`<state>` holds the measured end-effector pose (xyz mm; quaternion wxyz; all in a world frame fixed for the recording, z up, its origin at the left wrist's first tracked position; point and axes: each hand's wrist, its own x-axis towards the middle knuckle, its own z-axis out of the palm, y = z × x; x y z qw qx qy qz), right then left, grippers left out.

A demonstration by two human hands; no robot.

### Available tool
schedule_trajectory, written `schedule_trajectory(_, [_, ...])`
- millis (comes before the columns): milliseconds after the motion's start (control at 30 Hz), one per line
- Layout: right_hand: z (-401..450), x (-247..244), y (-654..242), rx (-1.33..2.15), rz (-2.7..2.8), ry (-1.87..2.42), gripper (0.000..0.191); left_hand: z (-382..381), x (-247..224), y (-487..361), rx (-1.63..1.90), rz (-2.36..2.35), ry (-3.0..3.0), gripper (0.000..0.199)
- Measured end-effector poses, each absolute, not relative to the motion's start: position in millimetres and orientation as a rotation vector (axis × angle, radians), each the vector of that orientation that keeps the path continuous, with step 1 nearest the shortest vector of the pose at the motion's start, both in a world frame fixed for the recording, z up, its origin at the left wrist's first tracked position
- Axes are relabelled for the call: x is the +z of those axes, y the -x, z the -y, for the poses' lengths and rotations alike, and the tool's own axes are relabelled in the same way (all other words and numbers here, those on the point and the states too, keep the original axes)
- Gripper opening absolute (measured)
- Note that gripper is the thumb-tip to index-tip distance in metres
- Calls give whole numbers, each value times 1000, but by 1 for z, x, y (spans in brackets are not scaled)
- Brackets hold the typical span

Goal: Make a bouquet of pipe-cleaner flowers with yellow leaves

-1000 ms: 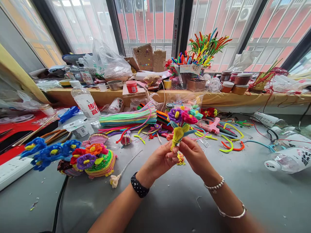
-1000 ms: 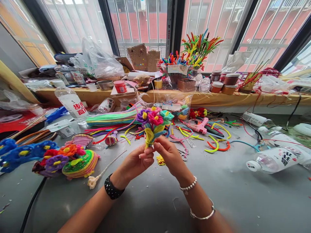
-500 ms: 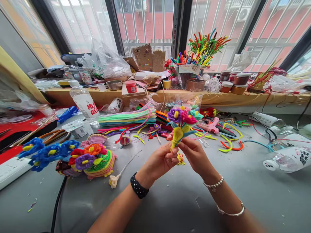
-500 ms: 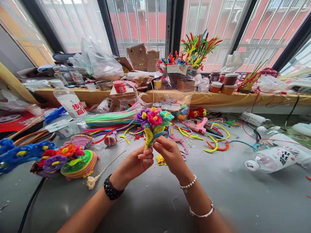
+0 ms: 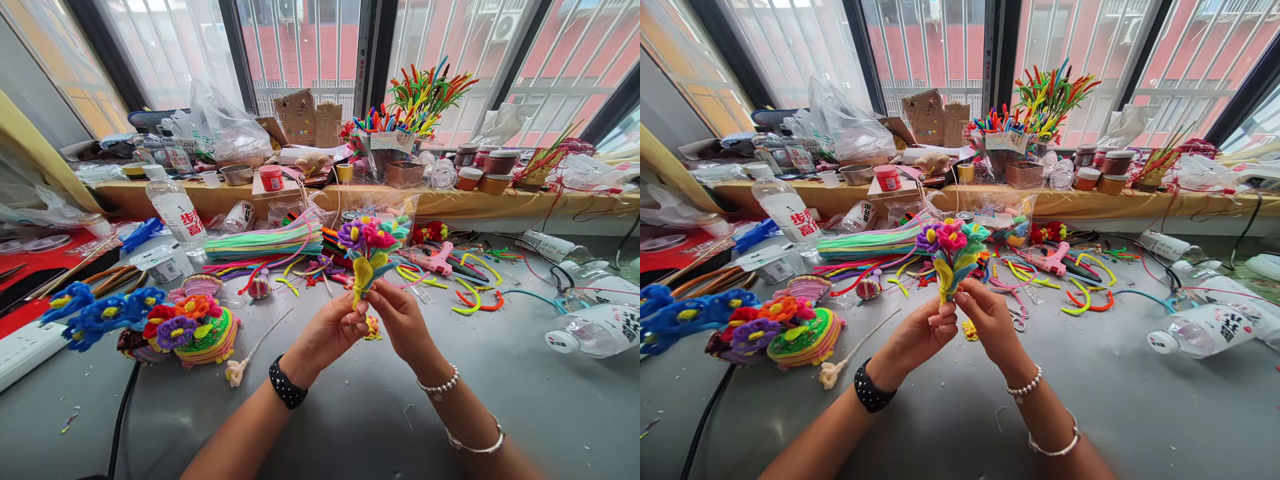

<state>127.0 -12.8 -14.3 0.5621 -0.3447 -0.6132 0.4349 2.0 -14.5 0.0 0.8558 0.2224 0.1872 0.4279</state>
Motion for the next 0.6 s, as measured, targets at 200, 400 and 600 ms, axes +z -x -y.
schedule_trajectory(200, [14,-11,-129,963,1514,813,20,15,2,-2,901,-369,-466,10])
schedule_trajectory(400, [17,-4,-132,859,1623,819,23,16,5,-2,887,-396,-472,8])
schedule_trajectory(600, [17,-4,-131,840,1599,821,21,16,4,-2,877,-392,-498,8])
